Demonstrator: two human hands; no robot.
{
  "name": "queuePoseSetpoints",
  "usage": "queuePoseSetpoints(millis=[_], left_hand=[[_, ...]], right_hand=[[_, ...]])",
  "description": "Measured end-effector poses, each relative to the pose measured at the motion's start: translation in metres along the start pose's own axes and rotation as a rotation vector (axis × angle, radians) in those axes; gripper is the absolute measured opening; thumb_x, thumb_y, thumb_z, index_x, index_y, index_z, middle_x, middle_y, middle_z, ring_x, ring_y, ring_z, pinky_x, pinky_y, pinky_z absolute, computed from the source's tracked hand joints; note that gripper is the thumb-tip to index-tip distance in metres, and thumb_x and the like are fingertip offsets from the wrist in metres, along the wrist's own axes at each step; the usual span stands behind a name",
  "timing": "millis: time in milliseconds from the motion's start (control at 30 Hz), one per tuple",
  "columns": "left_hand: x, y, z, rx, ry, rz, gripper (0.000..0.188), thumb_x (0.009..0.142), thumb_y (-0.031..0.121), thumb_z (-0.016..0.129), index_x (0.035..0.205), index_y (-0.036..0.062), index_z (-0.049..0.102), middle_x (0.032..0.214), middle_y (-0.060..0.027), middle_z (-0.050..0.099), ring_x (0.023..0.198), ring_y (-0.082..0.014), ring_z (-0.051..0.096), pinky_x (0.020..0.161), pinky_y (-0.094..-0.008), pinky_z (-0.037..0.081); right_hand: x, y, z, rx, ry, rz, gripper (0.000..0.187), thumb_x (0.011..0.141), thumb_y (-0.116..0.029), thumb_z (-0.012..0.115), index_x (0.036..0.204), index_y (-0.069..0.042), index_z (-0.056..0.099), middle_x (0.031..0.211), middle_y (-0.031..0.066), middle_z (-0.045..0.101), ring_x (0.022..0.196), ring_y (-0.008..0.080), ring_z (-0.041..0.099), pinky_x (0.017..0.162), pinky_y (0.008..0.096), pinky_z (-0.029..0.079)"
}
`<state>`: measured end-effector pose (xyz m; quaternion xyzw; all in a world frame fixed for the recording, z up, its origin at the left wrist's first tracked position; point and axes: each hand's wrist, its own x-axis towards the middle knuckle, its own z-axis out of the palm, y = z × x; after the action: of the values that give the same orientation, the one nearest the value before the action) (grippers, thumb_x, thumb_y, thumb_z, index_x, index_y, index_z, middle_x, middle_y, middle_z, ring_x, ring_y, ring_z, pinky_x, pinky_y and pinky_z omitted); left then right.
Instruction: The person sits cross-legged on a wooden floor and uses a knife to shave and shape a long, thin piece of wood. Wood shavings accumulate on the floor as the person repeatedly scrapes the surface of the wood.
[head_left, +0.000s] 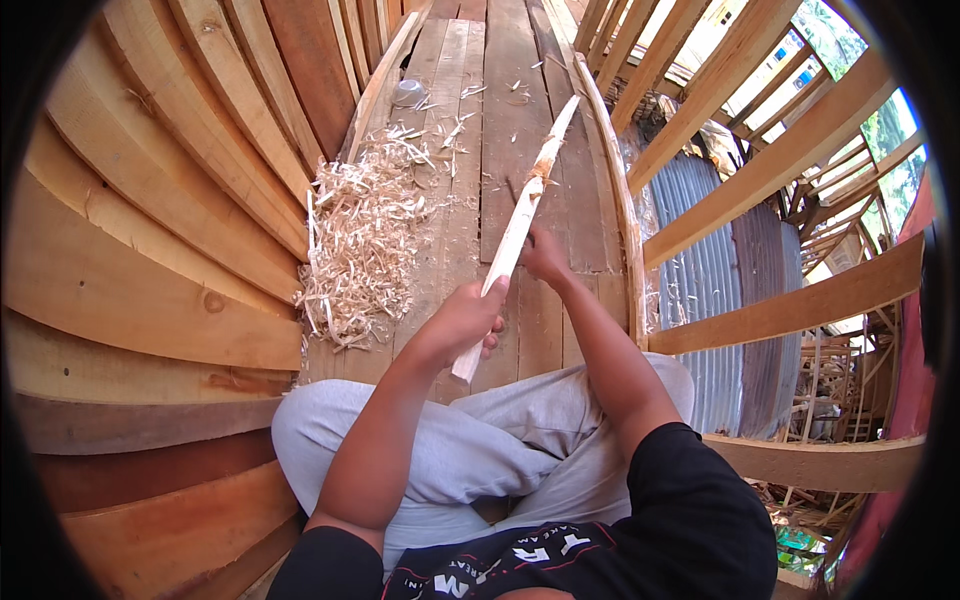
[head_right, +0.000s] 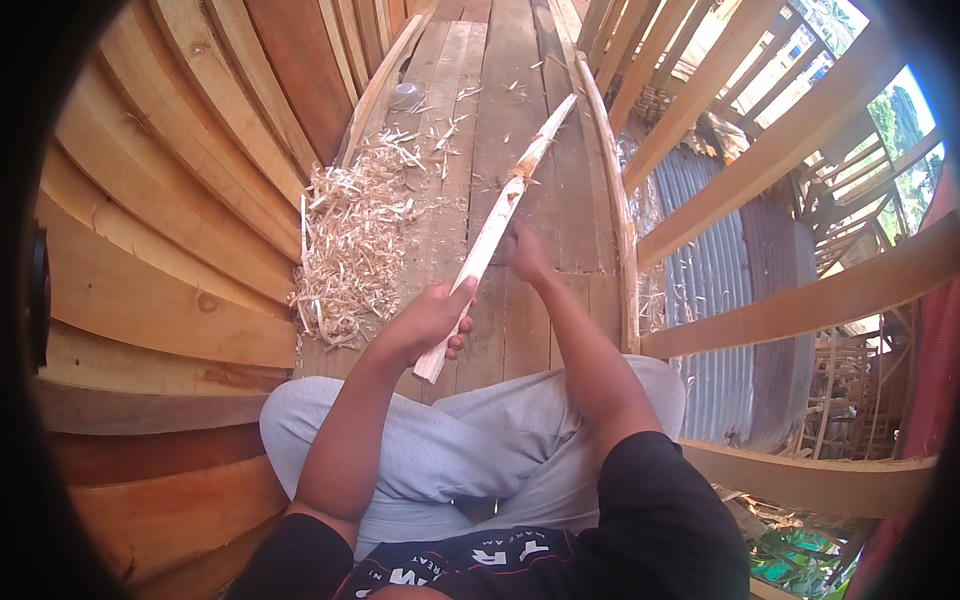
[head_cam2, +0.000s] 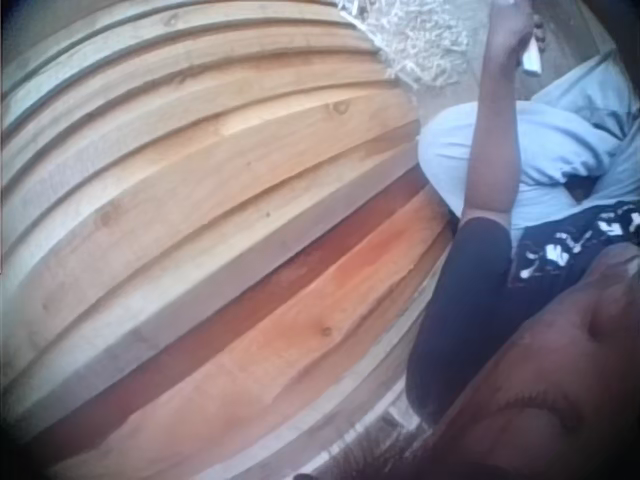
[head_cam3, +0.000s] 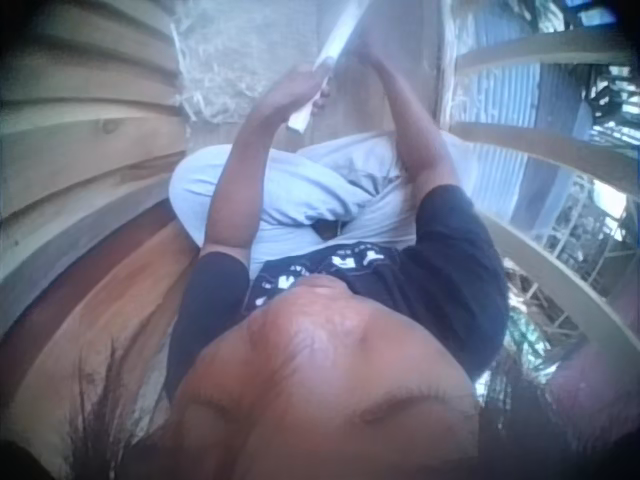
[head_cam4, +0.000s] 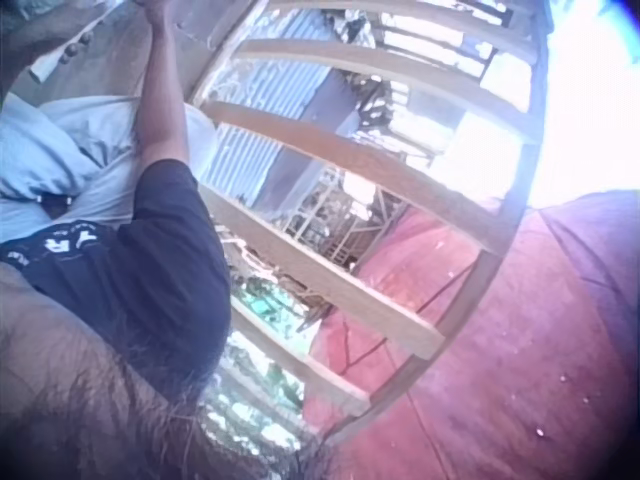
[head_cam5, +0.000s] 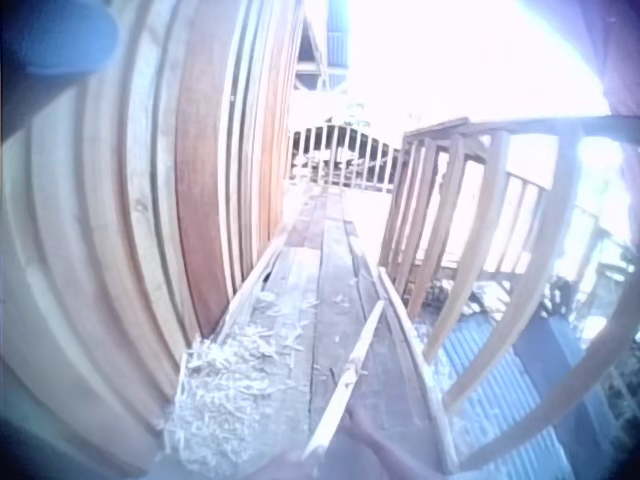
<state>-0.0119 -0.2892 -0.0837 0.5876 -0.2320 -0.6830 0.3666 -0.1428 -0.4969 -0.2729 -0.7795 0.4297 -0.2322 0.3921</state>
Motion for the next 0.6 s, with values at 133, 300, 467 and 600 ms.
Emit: queuePoseSetpoints(millis=[133, 300, 467, 600], left_hand=[[0.002, -0.001, -0.007, -0.074, -0.023, -0.005, 0.046, 0.101, 0.052, 0.040, 0.107, 0.0070, 0.043, 0.070, 0.0001, 0.045, 0.048, -0.0074, 0.039, 0.042, -0.0247, 0.038], [0.003, -0.001, -0.013, -0.165, -0.061, -0.013, 0.055, 0.101, 0.057, 0.034, 0.121, 0.0071, 0.042, 0.067, 0.0000, 0.044, 0.047, -0.0075, 0.037, 0.042, -0.0239, 0.037], [0.005, -0.005, -0.013, -0.114, -0.101, 0.033, 0.052, 0.101, 0.054, 0.036, 0.125, 0.0080, 0.041, 0.067, -0.0008, 0.044, 0.048, -0.0075, 0.038, 0.042, -0.0242, 0.037], [-0.010, -0.010, -0.011, -0.064, -0.067, 0.031, 0.045, 0.102, 0.049, 0.039, 0.122, 0.0081, 0.042, 0.068, -0.0013, 0.045, 0.048, -0.0078, 0.039, 0.042, -0.0248, 0.037]], right_hand=[[-0.017, -0.026, 0.011, 0.202, -0.090, -0.070, 0.022, 0.094, -0.012, 0.053, 0.110, -0.001, 0.063, 0.093, 0.0067, 0.066, 0.069, 0.0155, 0.061, 0.060, 0.0332, 0.050], [-0.014, -0.036, -0.031, 0.507, -0.012, 0.593, 0.023, 0.100, -0.021, 0.048, 0.104, -0.003, 0.060, 0.083, 0.0050, 0.059, 0.061, 0.0129, 0.055, 0.054, 0.0315, 0.048], [-0.030, -0.023, -0.092, 0.690, 0.148, 0.612, 0.015, 0.099, -0.021, 0.051, 0.105, -0.008, 0.056, 0.071, -0.0010, 0.051, 0.054, 0.0100, 0.050, 0.052, 0.0276, 0.045], [-0.034, -0.048, -0.138, 0.447, 0.277, 0.445, 0.012, 0.095, -0.014, 0.057, 0.106, -0.007, 0.056, 0.071, -0.0009, 0.055, 0.058, 0.0094, 0.053, 0.055, 0.0258, 0.046]])
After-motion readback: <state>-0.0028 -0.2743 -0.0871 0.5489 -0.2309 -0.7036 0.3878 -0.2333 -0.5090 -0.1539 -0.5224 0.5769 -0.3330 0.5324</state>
